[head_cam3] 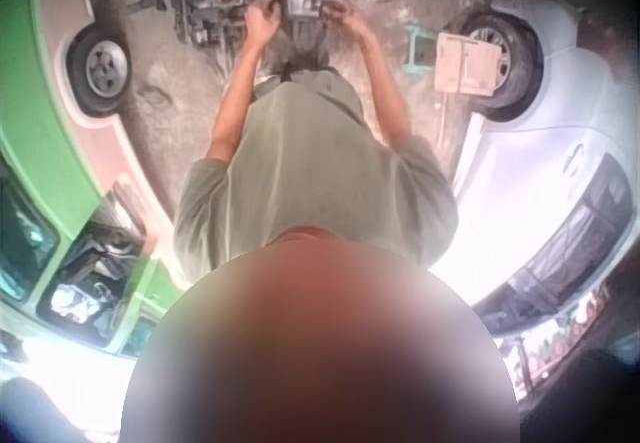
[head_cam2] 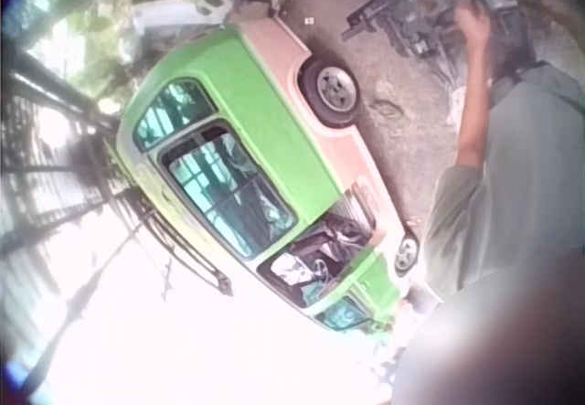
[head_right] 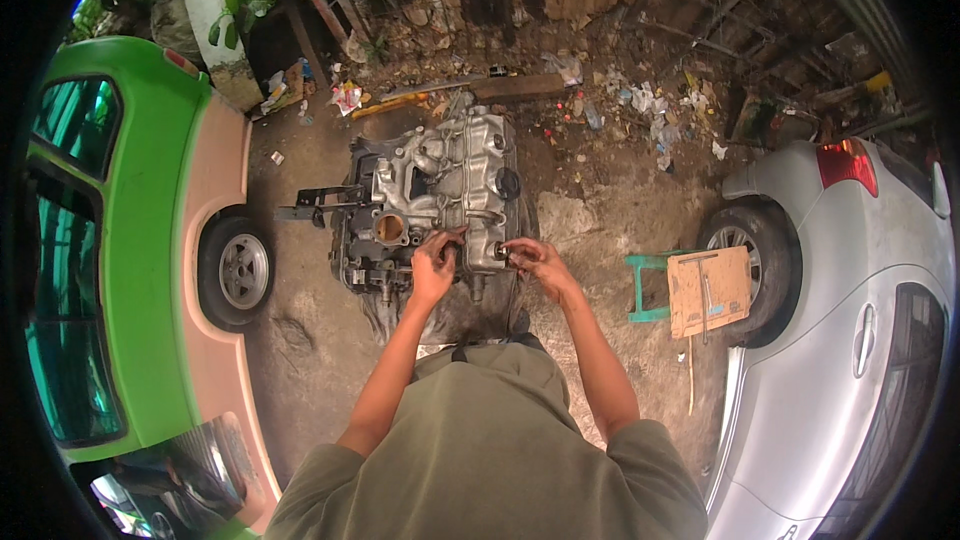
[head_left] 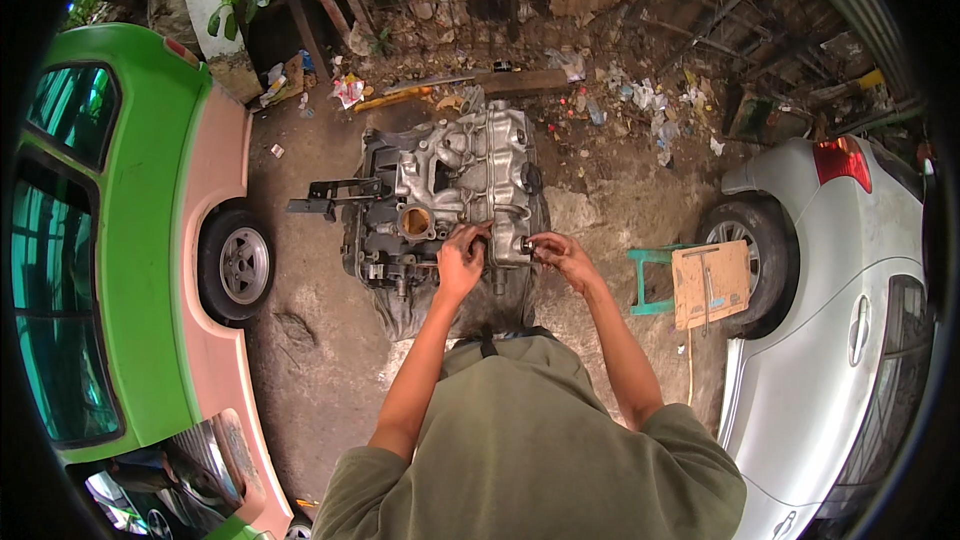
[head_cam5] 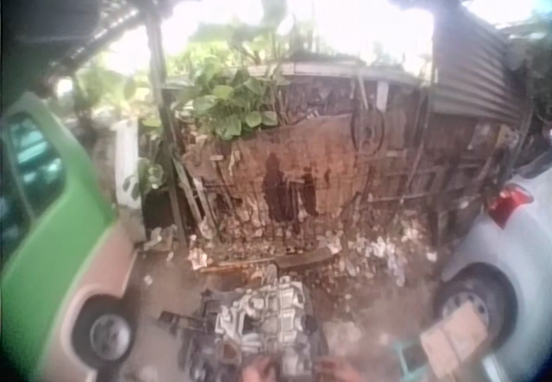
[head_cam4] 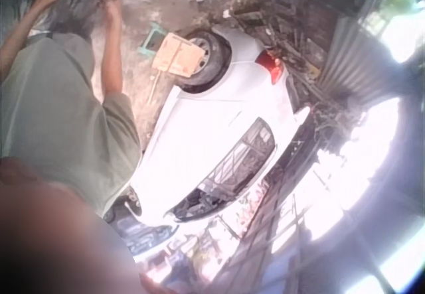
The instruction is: The person uses a wrench to loosen and remove a bolt from a car engine block resting on the ground. After removing the bolt, the person places it on a cardboard box next to a white car.
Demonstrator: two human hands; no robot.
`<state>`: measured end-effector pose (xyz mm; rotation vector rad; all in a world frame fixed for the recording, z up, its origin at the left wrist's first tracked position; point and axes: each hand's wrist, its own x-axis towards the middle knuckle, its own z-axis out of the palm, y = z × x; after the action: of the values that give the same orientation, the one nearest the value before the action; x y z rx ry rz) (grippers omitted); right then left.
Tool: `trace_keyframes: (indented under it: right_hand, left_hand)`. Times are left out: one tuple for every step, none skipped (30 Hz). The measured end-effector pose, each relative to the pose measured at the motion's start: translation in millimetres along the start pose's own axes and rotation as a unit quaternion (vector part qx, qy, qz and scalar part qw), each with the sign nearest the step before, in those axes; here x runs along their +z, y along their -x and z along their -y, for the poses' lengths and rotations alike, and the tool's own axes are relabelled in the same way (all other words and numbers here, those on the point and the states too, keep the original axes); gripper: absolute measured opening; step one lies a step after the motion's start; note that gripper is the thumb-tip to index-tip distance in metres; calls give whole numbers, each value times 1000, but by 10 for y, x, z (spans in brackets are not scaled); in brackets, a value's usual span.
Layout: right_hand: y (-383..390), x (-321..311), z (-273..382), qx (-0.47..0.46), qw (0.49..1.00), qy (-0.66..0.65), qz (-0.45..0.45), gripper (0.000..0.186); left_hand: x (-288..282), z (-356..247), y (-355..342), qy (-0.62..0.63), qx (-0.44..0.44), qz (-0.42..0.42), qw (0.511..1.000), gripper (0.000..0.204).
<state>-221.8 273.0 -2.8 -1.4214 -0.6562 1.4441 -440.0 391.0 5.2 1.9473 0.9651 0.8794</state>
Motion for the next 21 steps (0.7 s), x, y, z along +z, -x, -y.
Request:
trace_keyframes:
  right_hand:
    - [-45,-19,-7,-20,1000,22,6,18]
    - [-100,-43,-20,-61,997,47,22,19]
    - [-167,-79,-28,-56,995,73,37,18]
    - [-246,-128,-24,-73,990,103,63,18]
    - [-321,-176,-17,-70,983,149,76,18]
    - [-389,-224,1,-89,976,162,116,17]
    - [-446,-270,34,-89,967,191,141,16]
    - [-494,-296,79,-61,956,247,143,15]
    - [-518,-320,138,-116,959,217,143,14]
    - [-503,-356,206,-143,959,212,122,13]
    - [-475,-386,280,-168,959,207,100,12]
    - [-432,-478,393,-191,958,200,80,11]
    - [-364,-636,532,-213,956,193,58,11]
    - [-289,-762,624,-255,946,194,42,11]
    - [-218,-859,667,-202,956,212,18,14]
    - [-140,-973,691,-168,957,236,-1,18]
    - [-77,-1071,686,-142,954,263,-20,22]
    - [-22,-1078,594,-124,968,213,-44,21]
    - [43,-998,429,-115,977,164,-66,22]
    - [111,-911,276,-72,984,126,-107,22]
    - [166,-797,132,-86,991,69,-80,22]
  left_hand:
    - [5,-6,1,14,-2,-6,1000,23]
    - [11,-9,-2,6,6,-10,1000,23]
    - [15,-12,-3,9,9,-12,1000,24]
    - [12,-12,-4,21,8,-14,1000,24]
    - [11,-11,-6,11,11,-13,1000,24]
    - [11,-10,-8,9,10,-10,1000,23]
    - [7,-9,-5,9,8,-7,1000,23]
    - [2,-10,-6,3,13,-11,1000,23]
    - [3,-13,-12,-2,19,-15,1000,23]
    - [8,-20,-10,1,19,-14,1000,23]
    - [7,-29,-2,-5,19,-20,1000,23]
    - [5,-41,4,-3,14,-22,1000,23]
    - [13,-54,10,-1,9,-25,1000,23]
    - [18,-66,14,-2,12,-33,999,23]
    - [18,-71,8,-1,18,-41,999,22]
    - [28,-76,1,1,24,-48,999,22]
    - [38,-79,-4,-6,16,-49,999,21]
    - [41,-78,-9,-14,8,-50,999,21]
    - [51,-79,-15,-15,-12,-46,999,20]
    - [66,-83,-19,-9,-35,-43,998,20]
    - [75,-87,-20,-21,-22,-46,998,20]
